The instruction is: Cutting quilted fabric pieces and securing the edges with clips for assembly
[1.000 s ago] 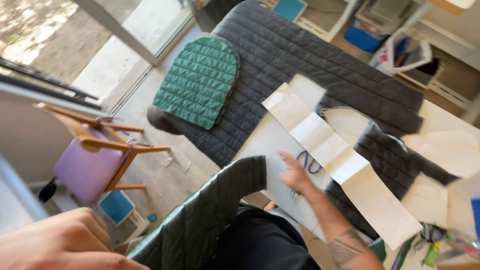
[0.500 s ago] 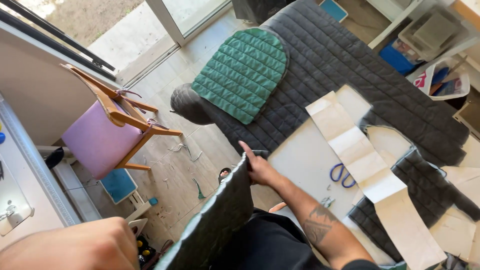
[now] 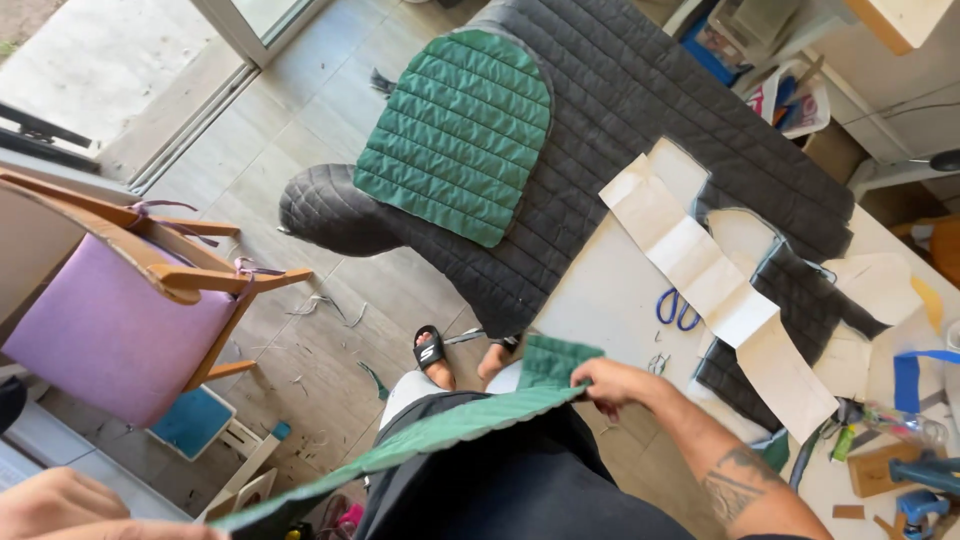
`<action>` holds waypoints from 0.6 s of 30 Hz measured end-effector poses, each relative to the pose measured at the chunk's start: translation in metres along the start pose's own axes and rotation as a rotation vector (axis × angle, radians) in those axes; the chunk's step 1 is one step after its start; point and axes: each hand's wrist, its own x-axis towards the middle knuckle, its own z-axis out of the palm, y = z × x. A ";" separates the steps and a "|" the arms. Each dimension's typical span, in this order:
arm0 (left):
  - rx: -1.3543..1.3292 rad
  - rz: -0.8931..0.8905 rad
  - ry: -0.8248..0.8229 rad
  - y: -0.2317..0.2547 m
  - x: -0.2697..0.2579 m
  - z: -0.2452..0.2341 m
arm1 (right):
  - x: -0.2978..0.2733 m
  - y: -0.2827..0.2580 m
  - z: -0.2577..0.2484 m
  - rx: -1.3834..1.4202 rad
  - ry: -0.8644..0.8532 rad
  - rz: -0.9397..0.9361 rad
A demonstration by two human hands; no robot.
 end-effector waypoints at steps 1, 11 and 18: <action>0.206 -0.180 0.208 0.045 0.022 -0.011 | -0.008 0.003 0.002 0.021 0.018 0.006; 0.556 -0.966 -0.105 -0.022 0.130 -0.038 | -0.056 -0.019 -0.079 -0.061 0.860 0.288; 1.106 -0.788 0.081 -0.064 0.170 -0.080 | -0.030 -0.042 -0.093 -0.369 1.683 -0.333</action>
